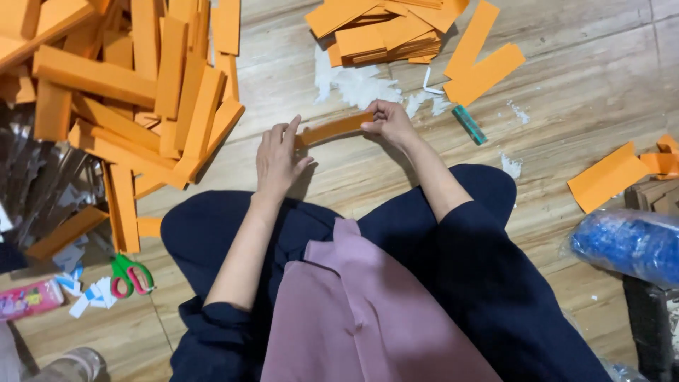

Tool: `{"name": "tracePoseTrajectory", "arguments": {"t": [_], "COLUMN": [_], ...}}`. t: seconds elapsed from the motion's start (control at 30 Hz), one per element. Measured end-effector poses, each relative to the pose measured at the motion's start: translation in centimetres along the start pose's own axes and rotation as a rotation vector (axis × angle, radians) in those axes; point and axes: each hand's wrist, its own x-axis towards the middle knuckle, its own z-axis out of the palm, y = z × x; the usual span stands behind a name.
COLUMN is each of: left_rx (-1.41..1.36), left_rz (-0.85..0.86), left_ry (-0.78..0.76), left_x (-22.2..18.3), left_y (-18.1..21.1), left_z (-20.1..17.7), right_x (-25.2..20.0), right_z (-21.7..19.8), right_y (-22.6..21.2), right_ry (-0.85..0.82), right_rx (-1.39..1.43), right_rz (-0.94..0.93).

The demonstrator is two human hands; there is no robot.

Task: Folding orange paper strips in half and stacking them on the floor.

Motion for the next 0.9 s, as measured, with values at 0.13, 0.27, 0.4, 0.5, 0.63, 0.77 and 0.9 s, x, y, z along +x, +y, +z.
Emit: {"name": "tracePoseTrajectory", "arguments": {"t": [0.13,0.27,0.4,0.5,0.63,0.77,0.9], "left_rx": [0.003,-0.039,-0.097,-0.169,-0.320,-0.425,-0.459], "left_rz": [-0.088,-0.079,-0.130,-0.160,-0.211,-0.185,-0.207], "left_ry": [-0.111,-0.056,-0.062,-0.043,0.001,-0.025,-0.077], "left_x": [-1.7,-2.1,-1.9,-1.5,-1.0,-0.6,-0.2], "left_y": [-3.1,-3.8,-3.6,-3.4,-2.8,-2.0,-1.9], "left_z": [3.9,5.8,5.5,5.0,5.1,5.8,4.6], "right_x": [-2.9,-4.2,-4.6,-4.5,-4.5,-4.5,-4.1], "right_z": [2.4,2.9,2.9,2.9,3.2,3.9,3.4], "right_y": [-2.3,-2.4,-3.3,-3.2,-3.4,-3.3,-3.3], "right_ry": [-0.007,0.047,0.047,0.052,0.078,0.081,0.082], "right_rx": [-0.123,-0.866,-0.842,-0.827,-0.674,-0.744,-0.733], "right_rz": [-0.092,-0.063,-0.115,-0.118,-0.138,-0.161,-0.182]}}
